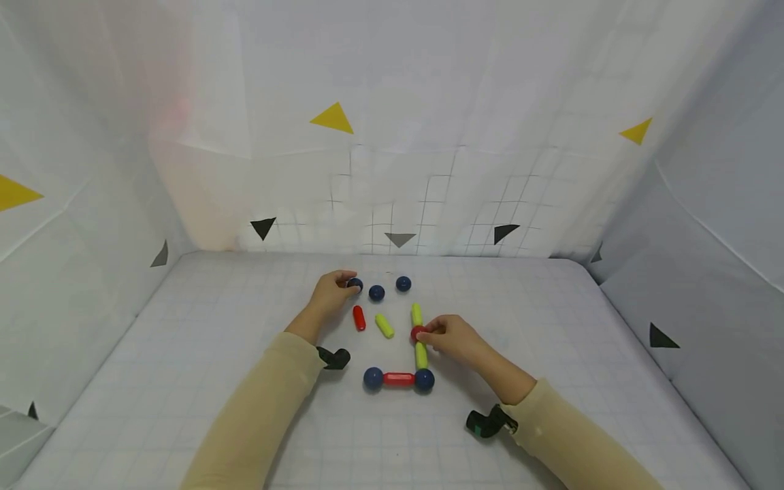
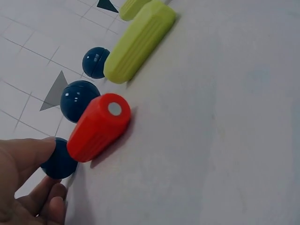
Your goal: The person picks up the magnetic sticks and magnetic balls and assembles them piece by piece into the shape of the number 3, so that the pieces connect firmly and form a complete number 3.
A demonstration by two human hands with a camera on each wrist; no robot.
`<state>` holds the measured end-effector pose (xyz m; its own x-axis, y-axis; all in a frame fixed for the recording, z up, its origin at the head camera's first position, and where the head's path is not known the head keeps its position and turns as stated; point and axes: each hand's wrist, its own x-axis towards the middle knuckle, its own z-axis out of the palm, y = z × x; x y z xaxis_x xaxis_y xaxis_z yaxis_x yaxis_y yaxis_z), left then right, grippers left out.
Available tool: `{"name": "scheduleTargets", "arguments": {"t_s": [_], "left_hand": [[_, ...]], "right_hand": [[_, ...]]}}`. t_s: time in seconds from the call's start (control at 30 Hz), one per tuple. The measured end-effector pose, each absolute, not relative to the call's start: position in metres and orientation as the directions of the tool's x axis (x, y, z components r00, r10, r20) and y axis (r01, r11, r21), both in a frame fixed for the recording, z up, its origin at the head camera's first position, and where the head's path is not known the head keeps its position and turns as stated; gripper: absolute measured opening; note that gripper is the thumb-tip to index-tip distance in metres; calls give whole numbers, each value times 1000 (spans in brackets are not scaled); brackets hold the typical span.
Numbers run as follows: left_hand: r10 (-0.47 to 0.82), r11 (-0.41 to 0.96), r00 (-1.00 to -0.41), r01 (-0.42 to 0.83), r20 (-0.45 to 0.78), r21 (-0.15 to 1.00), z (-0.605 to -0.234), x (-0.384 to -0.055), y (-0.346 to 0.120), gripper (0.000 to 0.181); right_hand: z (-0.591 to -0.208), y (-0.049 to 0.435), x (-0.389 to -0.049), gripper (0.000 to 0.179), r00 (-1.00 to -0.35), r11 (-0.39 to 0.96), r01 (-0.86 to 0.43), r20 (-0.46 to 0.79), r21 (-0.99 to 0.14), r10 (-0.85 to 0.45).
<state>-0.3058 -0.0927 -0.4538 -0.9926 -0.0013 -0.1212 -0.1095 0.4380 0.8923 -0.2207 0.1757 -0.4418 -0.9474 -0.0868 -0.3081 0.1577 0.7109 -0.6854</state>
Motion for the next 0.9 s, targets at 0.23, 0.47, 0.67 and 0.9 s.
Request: {"name": "scheduleTargets", "arguments": {"t_s": [0.23,0.47,0.67,0.9], "left_hand": [[5,438,-993,-102,-115,893,-455,-305,-92,38],[12,428,-993,-98,-114,899,-456,-304,-91,38],[1,414,-992,-116,-128,903,-455,-304,-92,39],[-4,387,-995,-98,-104,917,-453,-304,-90,41]], "right_hand": [[-441,176,-220,35,-947,713,157,-309,-683,-87],[-442,177,-221,34,-948,711,155,-305,-686,-87],[-443,177,-221,34,-950,707,147,-298,-691,-94],[-442,176,-220,38,-947,709,163,-310,-687,-83]]}}
